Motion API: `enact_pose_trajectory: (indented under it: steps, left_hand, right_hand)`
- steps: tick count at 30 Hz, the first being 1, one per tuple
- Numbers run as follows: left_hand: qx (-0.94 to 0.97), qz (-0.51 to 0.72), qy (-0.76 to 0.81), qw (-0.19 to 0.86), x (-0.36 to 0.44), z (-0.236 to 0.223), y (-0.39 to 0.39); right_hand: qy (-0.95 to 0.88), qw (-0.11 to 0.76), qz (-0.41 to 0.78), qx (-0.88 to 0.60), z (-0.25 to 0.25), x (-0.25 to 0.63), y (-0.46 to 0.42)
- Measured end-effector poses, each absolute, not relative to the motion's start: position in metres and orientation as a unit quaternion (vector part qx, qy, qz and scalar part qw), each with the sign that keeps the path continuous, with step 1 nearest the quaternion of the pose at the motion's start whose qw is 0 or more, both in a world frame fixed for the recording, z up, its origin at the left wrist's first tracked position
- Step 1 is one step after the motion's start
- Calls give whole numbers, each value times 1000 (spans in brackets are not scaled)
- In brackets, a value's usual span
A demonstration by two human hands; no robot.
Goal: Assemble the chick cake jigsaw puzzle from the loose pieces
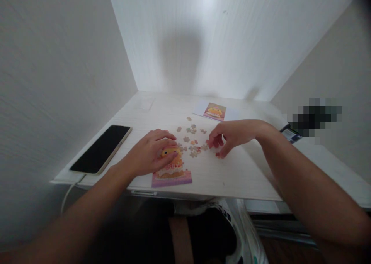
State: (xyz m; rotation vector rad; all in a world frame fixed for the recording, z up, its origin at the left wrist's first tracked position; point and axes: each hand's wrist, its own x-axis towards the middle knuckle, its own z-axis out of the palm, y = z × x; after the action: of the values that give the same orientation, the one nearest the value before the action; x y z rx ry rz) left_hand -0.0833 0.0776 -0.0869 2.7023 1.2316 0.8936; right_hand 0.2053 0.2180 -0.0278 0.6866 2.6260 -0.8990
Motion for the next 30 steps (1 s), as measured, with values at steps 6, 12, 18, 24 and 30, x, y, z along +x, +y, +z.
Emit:
enact_pose_trajectory:
  steps: [6,12,18,24,30]
  left_hand:
    - [867,295,402,22,-85,-89,76]
    - [866,287,408,37,-82,-85,75]
    - [877,250,405,58,-82,-86,74]
    - [877,249,406,56,-83,-88,73]
    - [878,255,401,56,-82,-89,74]
  right_hand:
    - [914,168,-267,257,-31,200,205]
    - [919,142,-311,195,-26,192,194]
    - [859,20,-482,169,-42,164,178]
    - [857,-37,-469,211,-61,147,167]
    - [873,-27,-431,224,-60,145,164]
